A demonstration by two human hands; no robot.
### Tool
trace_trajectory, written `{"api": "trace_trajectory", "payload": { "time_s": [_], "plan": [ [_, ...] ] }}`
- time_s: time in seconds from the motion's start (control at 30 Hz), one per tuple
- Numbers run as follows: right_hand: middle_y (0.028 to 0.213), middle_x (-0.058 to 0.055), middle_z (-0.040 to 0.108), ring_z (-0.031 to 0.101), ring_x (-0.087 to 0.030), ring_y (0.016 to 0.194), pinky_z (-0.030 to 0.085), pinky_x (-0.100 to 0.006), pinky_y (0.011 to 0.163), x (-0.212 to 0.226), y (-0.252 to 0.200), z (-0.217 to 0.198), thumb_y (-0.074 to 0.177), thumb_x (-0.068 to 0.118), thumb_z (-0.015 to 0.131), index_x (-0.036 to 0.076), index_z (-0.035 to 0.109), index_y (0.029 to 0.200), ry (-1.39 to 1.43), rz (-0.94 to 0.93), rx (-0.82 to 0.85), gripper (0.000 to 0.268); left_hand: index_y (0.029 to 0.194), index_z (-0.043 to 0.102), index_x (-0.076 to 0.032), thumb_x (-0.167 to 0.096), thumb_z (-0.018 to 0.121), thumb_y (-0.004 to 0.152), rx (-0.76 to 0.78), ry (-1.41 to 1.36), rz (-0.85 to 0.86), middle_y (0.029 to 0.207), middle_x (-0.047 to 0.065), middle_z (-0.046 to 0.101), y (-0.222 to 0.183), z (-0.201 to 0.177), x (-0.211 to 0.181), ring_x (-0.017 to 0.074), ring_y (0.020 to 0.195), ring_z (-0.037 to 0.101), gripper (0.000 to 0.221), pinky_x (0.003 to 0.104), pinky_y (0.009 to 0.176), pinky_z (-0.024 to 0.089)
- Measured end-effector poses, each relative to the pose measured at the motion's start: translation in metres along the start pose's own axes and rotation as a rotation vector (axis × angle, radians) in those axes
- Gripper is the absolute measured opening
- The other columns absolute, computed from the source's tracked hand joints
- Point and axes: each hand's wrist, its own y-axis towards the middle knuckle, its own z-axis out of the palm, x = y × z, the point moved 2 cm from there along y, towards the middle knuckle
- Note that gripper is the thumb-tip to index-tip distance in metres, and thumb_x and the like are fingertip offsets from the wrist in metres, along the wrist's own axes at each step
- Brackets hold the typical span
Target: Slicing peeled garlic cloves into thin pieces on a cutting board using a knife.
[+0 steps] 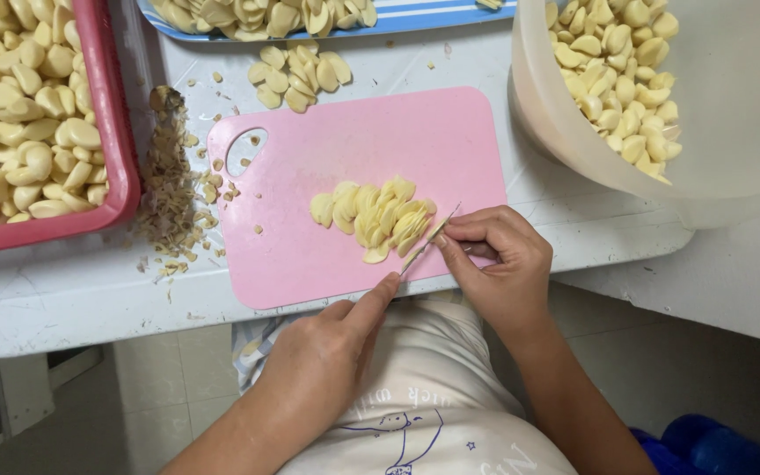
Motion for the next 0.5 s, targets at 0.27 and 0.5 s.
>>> {"api": "trace_trajectory", "payload": {
  "time_s": [0.27,0.5],
  "plan": [
    [0.095,-0.015,0.072,0.074,-0.018,0.086,0.068,-0.026,0.076,-0.001,-0.001,-0.001,0.089,-0.004,0.083,0.0,0.075,0.095,0.022,0.006,0.005,0.011,0.158,0.049,-0.024,-0.013,0.061,0.097,0.045,-0.057,-0.025,0.078,0.01,0.068,0.009,0.001,-0.001,0.0434,0.054,0.065,0.063,0.055,0.049,0.051],
    [0.095,-0.015,0.072,0.074,-0.018,0.087,0.068,-0.026,0.076,-0.001,0.0,-0.002,0.09,-0.003,0.083,0.0,0.075,0.095,0.012,-0.012,0.01,0.01,0.157,0.05,-0.02,-0.006,0.058,0.086,0.014,0.062,-0.014,0.073,0.012,0.061,0.027,0.018,-0.004,0.05,0.051,0.063,0.073,0.064,0.042,0.046]
  ]
}}
